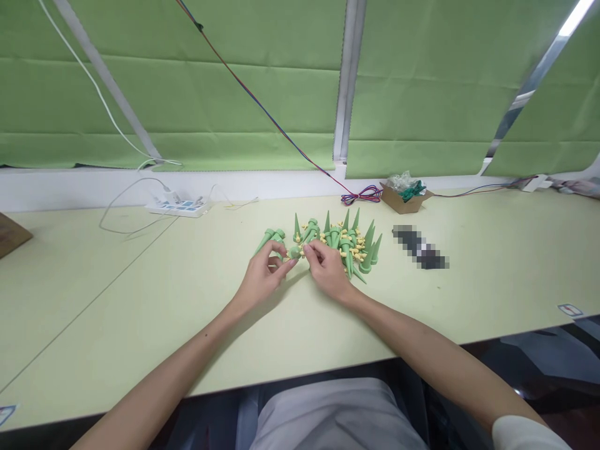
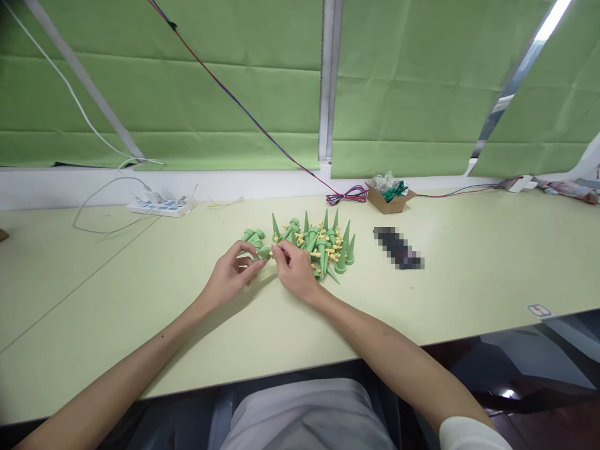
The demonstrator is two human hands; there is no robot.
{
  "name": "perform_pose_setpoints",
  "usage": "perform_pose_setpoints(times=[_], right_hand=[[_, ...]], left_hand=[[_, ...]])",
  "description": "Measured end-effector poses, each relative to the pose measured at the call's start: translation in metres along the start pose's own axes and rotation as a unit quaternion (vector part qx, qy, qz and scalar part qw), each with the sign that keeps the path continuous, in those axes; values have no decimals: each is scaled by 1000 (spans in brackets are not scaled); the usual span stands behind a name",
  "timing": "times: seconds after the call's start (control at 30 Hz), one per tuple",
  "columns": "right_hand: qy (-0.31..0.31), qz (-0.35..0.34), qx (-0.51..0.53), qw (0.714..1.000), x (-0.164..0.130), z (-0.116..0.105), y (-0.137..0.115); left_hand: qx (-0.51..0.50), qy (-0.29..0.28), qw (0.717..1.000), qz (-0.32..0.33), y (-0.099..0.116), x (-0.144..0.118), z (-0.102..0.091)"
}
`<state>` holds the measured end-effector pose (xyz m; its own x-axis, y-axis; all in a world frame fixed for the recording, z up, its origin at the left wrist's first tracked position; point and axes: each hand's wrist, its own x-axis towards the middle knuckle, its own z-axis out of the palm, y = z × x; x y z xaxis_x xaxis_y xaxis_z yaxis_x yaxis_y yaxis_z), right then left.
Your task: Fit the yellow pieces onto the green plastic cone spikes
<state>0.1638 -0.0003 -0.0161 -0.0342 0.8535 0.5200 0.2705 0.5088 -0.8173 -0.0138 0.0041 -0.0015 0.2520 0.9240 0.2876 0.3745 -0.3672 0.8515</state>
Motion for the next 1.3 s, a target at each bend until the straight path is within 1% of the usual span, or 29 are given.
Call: perform_pose_setpoints(times=[0.07, 0.1, 0.17, 0.23, 0.27, 0.37, 0.47, 0.63, 0.73, 0.8, 0.93, 1.03, 1.1, 1.17, 1.3], right_hand=[[4, -1, -4, 1000, 0, -1, 0], [4, -3, -8, 1000, 1, -2, 0], [-1, -9, -13, 1000, 1, -3, -1], [-12, -17, -18, 1000, 1, -3, -1], [-20, -19, -19, 999, 1, -3, -1], [-45, -19, -20, 999, 0, -3, -1], [-56, -22, -11, 998, -1, -4, 0], [-50, -22, 6, 998, -2, -3, 1], [-49, -15, 10, 999, -2, -1, 1], [-45, -13, 15, 999, -2, -1, 1], [-41, -3, 26, 999, -1, 0, 3], [-44, 8, 32, 999, 0, 1, 4], [-46, 16, 35, 998, 1, 1, 4], [-52, 27, 42, 997, 1, 1, 4], [-74, 47, 56, 995, 3, 0, 5]], left_hand=[[-23, -8, 1000, -15, 0, 1, -1], [-35, -21, 999, -18, 0, 1, -1], [-71, -67, 995, -33, 1, 2, -1], [-119, -113, 984, -70, 2, 3, -1], [-142, -125, 978, -90, 2, 4, 0], [-186, -130, 966, -122, 2, 4, 1], [-199, -136, 963, -117, -2, 3, 2], [-200, -151, 963, -99, -5, 1, 1], [-168, -147, 972, -76, -2, 0, 0], [-134, -133, 980, -57, 1, -1, 0], [-63, -95, 993, -16, 3, -2, 0], [3, -55, 998, 37, 0, -2, 2], [54, -18, 994, 89, -4, -2, 2], [90, 8, 985, 146, -7, -1, 3], [120, 27, 965, 231, -12, -2, 1]])
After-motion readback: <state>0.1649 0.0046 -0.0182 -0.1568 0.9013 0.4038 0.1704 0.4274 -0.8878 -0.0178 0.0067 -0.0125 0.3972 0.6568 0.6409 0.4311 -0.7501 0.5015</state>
